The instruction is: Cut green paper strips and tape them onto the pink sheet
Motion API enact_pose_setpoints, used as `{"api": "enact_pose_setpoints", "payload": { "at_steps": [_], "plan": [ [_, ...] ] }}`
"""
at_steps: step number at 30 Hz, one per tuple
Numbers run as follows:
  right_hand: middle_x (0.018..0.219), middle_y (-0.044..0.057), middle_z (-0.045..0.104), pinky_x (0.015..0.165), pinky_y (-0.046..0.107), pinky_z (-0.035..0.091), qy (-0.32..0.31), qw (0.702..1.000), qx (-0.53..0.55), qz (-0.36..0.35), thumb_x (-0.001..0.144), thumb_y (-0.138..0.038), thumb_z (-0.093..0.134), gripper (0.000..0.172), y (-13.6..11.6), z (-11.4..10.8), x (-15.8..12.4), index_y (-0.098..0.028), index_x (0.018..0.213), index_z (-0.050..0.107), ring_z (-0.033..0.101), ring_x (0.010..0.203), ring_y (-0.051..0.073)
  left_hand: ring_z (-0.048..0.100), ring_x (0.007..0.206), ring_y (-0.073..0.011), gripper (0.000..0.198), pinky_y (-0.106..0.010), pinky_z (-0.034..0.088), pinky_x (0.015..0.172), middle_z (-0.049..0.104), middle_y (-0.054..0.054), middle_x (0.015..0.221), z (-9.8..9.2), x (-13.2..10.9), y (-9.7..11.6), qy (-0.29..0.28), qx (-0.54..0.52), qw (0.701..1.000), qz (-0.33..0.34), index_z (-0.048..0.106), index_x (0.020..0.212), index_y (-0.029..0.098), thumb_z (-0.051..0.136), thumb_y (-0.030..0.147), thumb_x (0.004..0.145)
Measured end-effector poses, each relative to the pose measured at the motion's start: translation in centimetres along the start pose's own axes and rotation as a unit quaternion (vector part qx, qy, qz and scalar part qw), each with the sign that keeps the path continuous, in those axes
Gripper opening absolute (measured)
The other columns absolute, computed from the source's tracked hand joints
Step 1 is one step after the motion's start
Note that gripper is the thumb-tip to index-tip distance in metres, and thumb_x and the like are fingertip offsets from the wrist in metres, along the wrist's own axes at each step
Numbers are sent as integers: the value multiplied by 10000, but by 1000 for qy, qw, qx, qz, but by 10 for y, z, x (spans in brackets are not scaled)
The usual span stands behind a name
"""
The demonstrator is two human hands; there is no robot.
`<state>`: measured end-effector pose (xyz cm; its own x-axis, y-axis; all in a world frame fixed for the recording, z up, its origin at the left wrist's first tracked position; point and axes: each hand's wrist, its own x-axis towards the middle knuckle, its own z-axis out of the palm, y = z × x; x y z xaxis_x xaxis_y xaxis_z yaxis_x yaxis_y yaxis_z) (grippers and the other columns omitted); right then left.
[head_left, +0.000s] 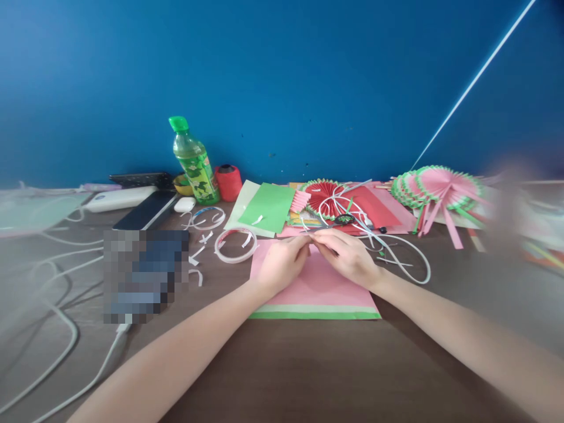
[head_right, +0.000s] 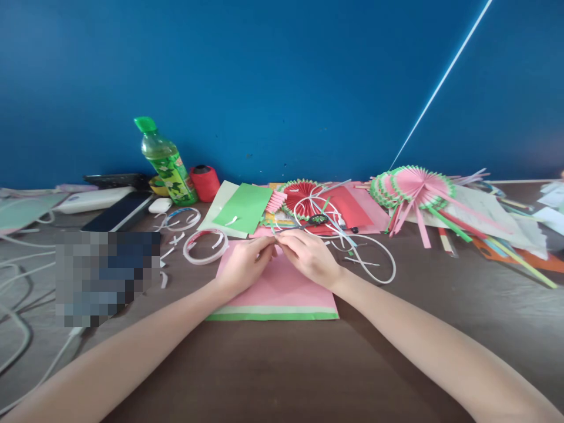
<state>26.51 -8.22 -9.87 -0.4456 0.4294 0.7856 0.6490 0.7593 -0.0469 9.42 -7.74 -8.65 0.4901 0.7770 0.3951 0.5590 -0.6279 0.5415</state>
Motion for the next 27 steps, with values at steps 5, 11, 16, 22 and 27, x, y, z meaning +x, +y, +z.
{"api": "enact_pose_setpoints", "payload": {
  "at_steps": [5,11,16,22,27],
  "plan": [
    [923,81,674,745,315,539,-6,1000,23,16,852,-137,460,159,1,0,-2,-190,940,582,642,857,178,591,650,-97,210,-191,417,603,656,19,726,1,0,-1,-3,-19,1000,-1,596,829,177,406,89,811],
    [921,82,671,751,314,538,-5,998,50,30,848,-132,470,146,-1,-1,1,-186,932,577,638,861,177,591,670,-102,220,-197,421,618,666,13,755,2,0,-4,-4,-26,1000,1,605,848,178,401,99,820],
    [905,82,670,738,313,540,0,997,67,40,853,-134,460,142,-1,-1,2,-181,923,574,637,851,172,588,657,-100,227,-197,419,618,660,13,738,2,1,-3,-2,-29,1000,3,608,857,172,404,83,811],
    [891,88,668,723,319,538,-4,991,107,74,852,-144,458,144,-2,-1,2,-183,913,582,638,836,177,585,645,-103,216,-202,416,602,650,12,720,2,1,-4,-4,-31,999,1,602,842,174,401,100,816],
    [876,79,662,723,312,522,-16,978,160,129,846,-151,465,140,-3,-2,2,-181,898,592,628,826,174,589,652,-105,209,-205,415,607,647,15,719,2,0,-5,-2,-31,999,-7,594,839,176,403,97,811]
  ]
}}
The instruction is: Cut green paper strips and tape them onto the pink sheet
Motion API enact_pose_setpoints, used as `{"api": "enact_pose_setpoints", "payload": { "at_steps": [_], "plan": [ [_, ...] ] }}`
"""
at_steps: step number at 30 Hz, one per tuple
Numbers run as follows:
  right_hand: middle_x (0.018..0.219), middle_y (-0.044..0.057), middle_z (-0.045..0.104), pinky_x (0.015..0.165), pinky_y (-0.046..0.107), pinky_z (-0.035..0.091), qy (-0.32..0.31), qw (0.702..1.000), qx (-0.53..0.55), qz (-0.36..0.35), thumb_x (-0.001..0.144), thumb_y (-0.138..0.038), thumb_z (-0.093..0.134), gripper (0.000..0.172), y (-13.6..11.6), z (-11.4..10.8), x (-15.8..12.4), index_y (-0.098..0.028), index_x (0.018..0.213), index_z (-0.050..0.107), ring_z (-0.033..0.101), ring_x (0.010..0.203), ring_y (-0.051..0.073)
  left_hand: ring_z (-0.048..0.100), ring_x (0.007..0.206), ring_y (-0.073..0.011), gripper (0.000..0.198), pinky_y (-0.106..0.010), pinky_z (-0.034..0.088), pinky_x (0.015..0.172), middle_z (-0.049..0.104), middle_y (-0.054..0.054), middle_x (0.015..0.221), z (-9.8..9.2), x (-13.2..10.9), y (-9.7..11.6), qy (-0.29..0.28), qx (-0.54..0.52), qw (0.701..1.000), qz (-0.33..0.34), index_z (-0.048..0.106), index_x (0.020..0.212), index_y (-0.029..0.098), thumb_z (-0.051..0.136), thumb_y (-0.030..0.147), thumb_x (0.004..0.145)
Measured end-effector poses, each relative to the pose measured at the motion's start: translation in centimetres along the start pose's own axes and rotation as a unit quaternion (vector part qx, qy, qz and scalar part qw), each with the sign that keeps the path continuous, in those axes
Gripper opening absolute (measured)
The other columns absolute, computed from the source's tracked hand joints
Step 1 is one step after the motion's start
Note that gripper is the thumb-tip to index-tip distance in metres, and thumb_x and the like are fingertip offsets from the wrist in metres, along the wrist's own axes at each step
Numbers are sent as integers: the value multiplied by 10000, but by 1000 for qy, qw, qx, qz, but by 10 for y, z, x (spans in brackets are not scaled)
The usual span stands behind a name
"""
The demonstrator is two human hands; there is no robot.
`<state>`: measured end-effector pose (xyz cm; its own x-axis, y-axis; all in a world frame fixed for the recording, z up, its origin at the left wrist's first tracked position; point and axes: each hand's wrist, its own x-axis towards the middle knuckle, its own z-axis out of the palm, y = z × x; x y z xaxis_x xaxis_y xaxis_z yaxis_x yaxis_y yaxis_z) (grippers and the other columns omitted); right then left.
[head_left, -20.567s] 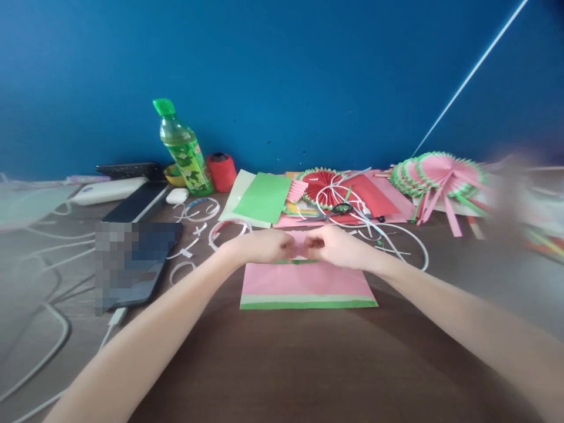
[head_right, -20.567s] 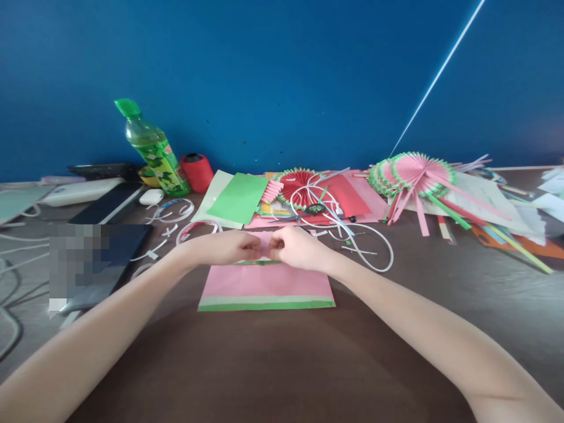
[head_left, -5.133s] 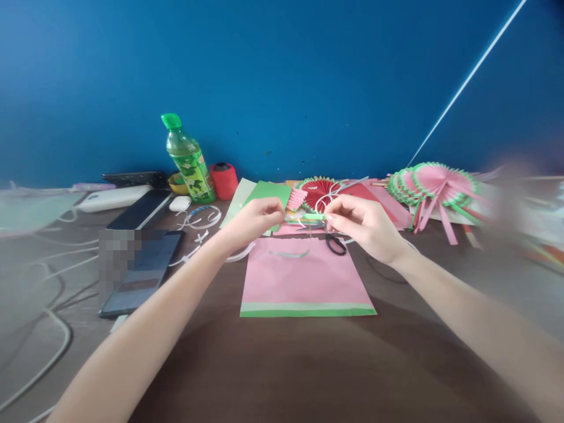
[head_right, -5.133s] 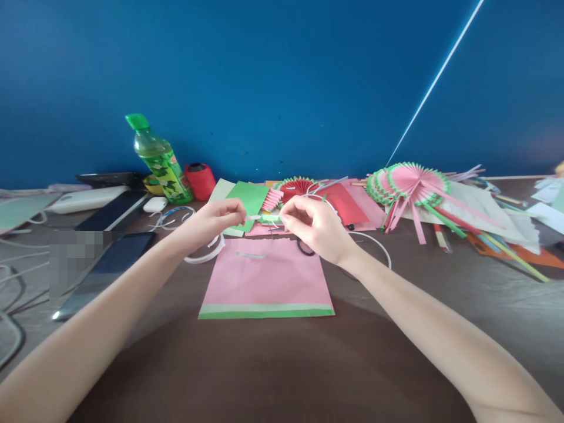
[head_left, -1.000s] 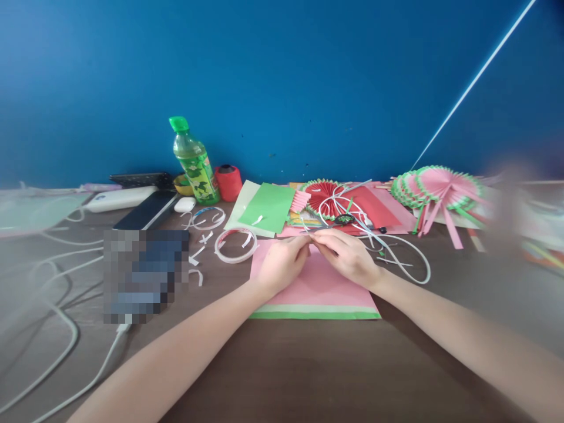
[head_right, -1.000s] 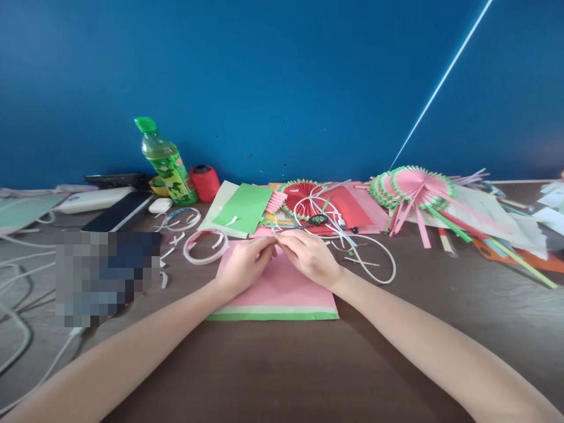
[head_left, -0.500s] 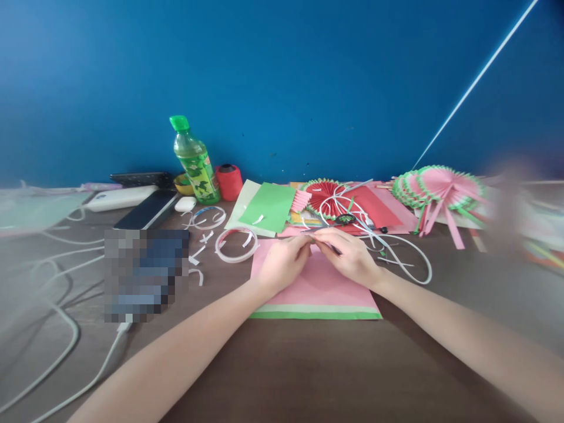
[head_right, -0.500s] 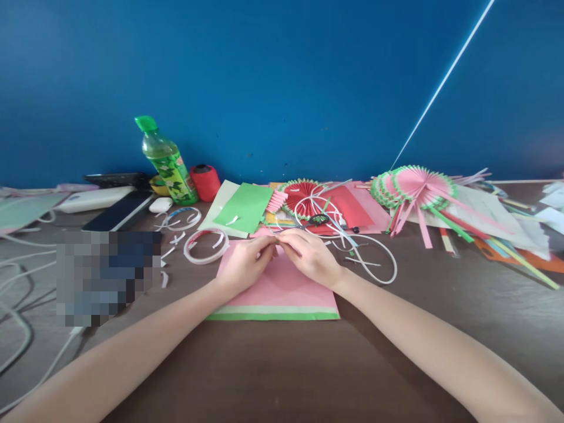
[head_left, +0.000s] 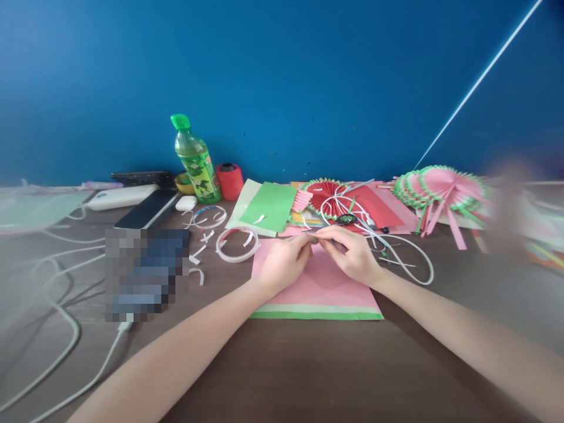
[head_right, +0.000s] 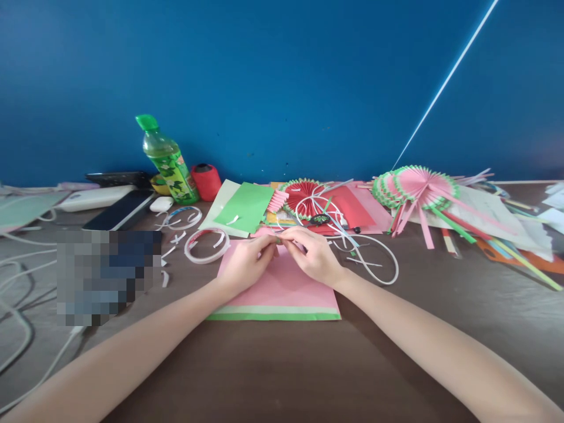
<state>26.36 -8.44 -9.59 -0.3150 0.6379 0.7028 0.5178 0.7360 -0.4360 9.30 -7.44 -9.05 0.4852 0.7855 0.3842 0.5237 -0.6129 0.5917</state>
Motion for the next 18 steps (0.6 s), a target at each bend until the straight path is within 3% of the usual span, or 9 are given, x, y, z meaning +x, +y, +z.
{"api": "enact_pose_setpoints", "payload": {
  "at_steps": [6,18],
  "plan": [
    [828,57,654,696,297,506,-3,999,29,35,843,-179,489,98,-3,0,2,-184,853,586,617,780,162,589,667,-110,201,-209,414,607,639,13,722,0,-1,0,-4,10,1000,10,580,804,176,393,102,814],
    [848,68,660,711,320,521,15,999,34,23,821,-183,532,63,0,1,1,-183,821,595,630,799,172,578,659,-111,207,-210,417,610,631,11,710,-2,-1,3,-12,19,1000,14,574,772,176,389,92,807]
  ]
}}
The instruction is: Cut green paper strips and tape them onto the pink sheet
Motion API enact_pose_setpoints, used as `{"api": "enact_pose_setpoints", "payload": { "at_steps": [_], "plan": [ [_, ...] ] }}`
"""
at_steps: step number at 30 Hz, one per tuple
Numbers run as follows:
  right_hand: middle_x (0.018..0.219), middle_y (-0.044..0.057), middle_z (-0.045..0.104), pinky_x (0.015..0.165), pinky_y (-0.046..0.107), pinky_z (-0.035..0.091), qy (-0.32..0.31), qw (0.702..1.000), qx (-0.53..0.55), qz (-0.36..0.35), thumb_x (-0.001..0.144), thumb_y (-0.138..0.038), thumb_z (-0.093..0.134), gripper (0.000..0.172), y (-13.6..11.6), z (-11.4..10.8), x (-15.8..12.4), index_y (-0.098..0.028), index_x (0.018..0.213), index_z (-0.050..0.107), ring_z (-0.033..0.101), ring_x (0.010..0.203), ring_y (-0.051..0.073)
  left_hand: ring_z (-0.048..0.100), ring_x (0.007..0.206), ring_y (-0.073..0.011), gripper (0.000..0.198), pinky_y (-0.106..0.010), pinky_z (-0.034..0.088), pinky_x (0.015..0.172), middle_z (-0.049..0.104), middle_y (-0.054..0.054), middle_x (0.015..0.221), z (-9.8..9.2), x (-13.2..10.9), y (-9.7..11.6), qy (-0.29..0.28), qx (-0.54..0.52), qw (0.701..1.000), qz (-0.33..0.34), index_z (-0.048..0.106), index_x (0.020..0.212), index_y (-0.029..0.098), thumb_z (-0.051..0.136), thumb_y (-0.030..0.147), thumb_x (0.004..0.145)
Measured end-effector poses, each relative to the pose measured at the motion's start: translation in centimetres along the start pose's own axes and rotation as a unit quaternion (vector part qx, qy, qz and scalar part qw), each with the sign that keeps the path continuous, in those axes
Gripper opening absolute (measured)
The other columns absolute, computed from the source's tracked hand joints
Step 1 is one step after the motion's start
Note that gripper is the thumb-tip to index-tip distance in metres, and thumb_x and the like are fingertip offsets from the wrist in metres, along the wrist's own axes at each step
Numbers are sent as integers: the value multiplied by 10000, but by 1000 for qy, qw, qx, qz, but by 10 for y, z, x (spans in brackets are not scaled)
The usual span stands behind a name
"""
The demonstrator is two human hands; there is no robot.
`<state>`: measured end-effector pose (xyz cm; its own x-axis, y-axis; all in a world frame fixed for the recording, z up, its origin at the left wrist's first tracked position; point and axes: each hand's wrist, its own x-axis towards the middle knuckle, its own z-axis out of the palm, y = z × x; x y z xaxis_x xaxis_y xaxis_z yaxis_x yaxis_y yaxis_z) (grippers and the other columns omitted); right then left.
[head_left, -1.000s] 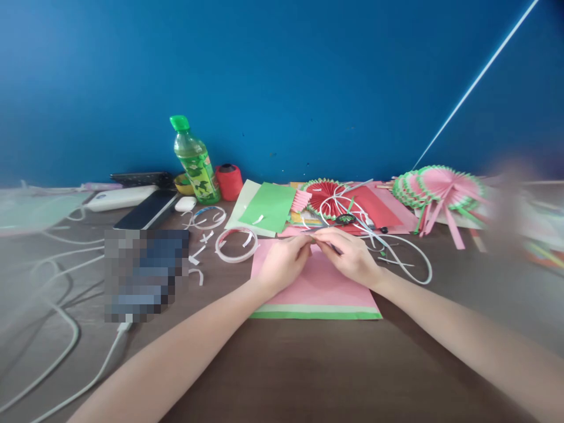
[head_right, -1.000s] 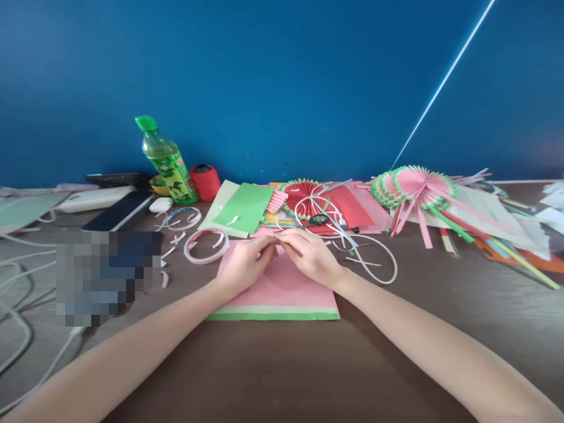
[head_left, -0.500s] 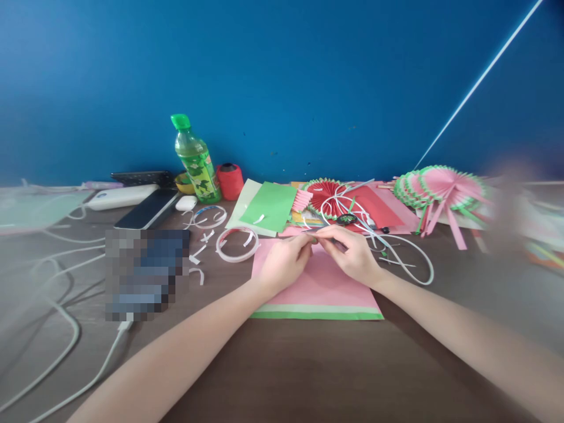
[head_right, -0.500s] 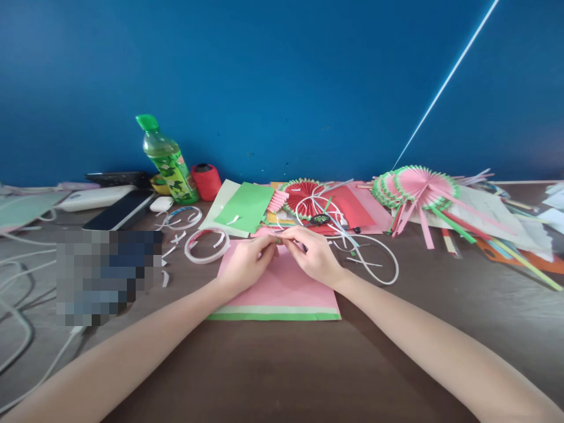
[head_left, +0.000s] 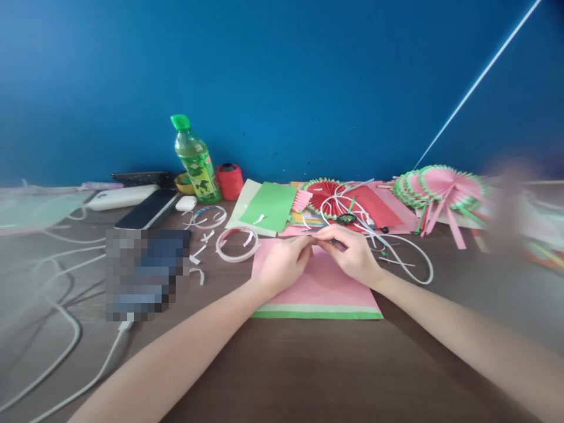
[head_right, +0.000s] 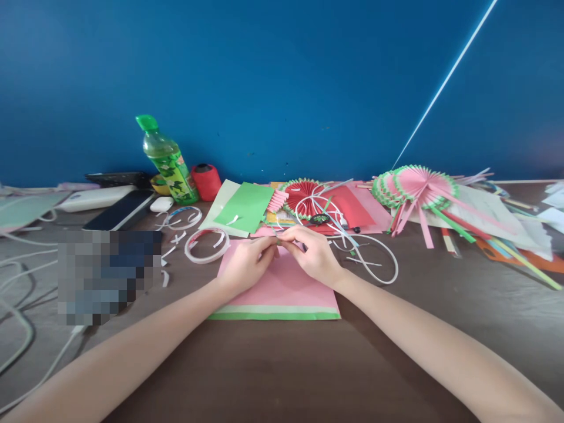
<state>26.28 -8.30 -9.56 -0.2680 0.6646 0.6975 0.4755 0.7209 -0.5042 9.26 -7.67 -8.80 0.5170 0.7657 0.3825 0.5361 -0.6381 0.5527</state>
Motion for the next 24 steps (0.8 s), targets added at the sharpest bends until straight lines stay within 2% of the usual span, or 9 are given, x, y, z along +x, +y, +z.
{"api": "enact_pose_setpoints", "payload": {
  "at_steps": [13,24],
  "plan": [
    [836,83,653,690,306,524,-3,1000,-22,-22,820,-152,526,65,2,1,-2,-180,813,584,630,798,171,570,623,-114,181,-216,404,582,647,3,718,0,0,3,0,10,1000,-10,587,796,172,414,120,811],
    [807,69,644,685,289,518,3,993,-86,-83,831,-143,500,68,-2,3,0,-187,812,547,626,769,160,550,595,-107,177,-210,386,564,631,11,688,0,-1,2,12,24,1000,7,579,781,164,415,102,807]
  ]
}}
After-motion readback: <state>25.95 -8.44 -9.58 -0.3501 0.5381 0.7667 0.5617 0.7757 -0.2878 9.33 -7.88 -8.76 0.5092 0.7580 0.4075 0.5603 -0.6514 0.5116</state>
